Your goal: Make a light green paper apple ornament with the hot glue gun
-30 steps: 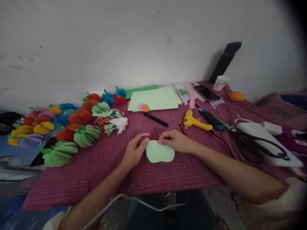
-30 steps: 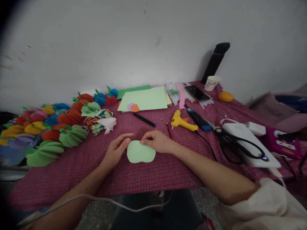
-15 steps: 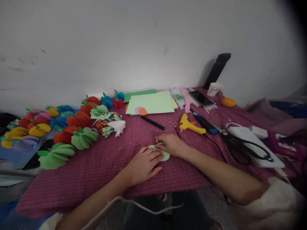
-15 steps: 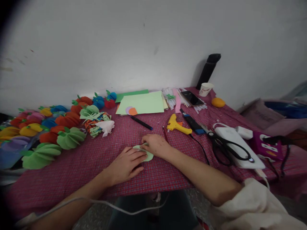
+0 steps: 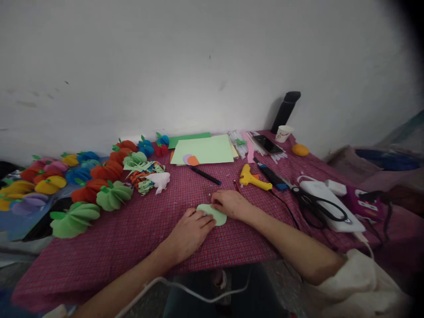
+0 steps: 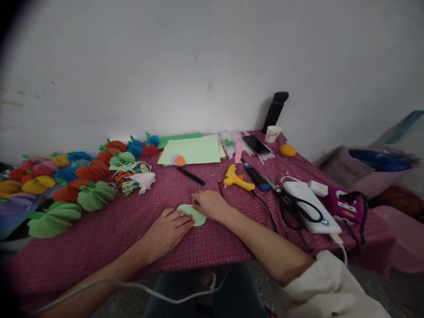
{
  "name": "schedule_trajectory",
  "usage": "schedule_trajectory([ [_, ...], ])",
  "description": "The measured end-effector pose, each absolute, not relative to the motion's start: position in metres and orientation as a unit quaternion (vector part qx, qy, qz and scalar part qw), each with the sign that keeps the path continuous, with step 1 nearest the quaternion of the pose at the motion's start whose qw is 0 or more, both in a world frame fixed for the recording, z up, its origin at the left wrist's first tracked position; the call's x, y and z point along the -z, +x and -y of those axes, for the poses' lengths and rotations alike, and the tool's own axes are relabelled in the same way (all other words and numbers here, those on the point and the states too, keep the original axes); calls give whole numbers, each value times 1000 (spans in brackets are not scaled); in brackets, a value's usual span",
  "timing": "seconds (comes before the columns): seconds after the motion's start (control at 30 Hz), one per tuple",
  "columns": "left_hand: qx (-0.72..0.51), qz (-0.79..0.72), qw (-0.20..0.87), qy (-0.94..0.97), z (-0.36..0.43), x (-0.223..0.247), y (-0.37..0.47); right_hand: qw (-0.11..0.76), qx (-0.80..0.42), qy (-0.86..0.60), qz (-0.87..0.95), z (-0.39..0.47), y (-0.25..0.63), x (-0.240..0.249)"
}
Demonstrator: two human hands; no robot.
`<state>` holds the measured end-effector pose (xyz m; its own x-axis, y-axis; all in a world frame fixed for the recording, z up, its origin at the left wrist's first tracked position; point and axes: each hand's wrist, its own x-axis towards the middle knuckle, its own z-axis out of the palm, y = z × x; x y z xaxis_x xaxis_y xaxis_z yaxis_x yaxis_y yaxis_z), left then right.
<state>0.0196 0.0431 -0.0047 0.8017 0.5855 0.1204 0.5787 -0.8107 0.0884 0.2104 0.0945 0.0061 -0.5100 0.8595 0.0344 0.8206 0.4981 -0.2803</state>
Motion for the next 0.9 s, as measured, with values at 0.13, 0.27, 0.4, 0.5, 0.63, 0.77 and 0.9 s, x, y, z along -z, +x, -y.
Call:
schedule_trajectory([
  [0.13,-124,-382,42,915,-41,2,12,116,-123,-488,856,-95,214,-5],
  [0.27,-177,-497,59,847,-48,1,13,127,-133,-487,854,-93,215,-2],
  [0.4,-144,-517,98,838,-57,2,27,136,-153,-491,847,-91,216,-2],
  [0.5,-151,-526,122,828,-58,4,34,143,-189,-479,845,-92,219,-5],
  [0.63,-207,-524,174,807,-53,5,33,127,-256,-436,853,-95,224,-11],
  [0.77,-258,-515,211,790,-47,6,32,108,-335,-427,833,-99,226,-15],
  [0.9,-321,-518,285,740,-48,6,34,139,-407,-407,805,-100,227,-16],
])
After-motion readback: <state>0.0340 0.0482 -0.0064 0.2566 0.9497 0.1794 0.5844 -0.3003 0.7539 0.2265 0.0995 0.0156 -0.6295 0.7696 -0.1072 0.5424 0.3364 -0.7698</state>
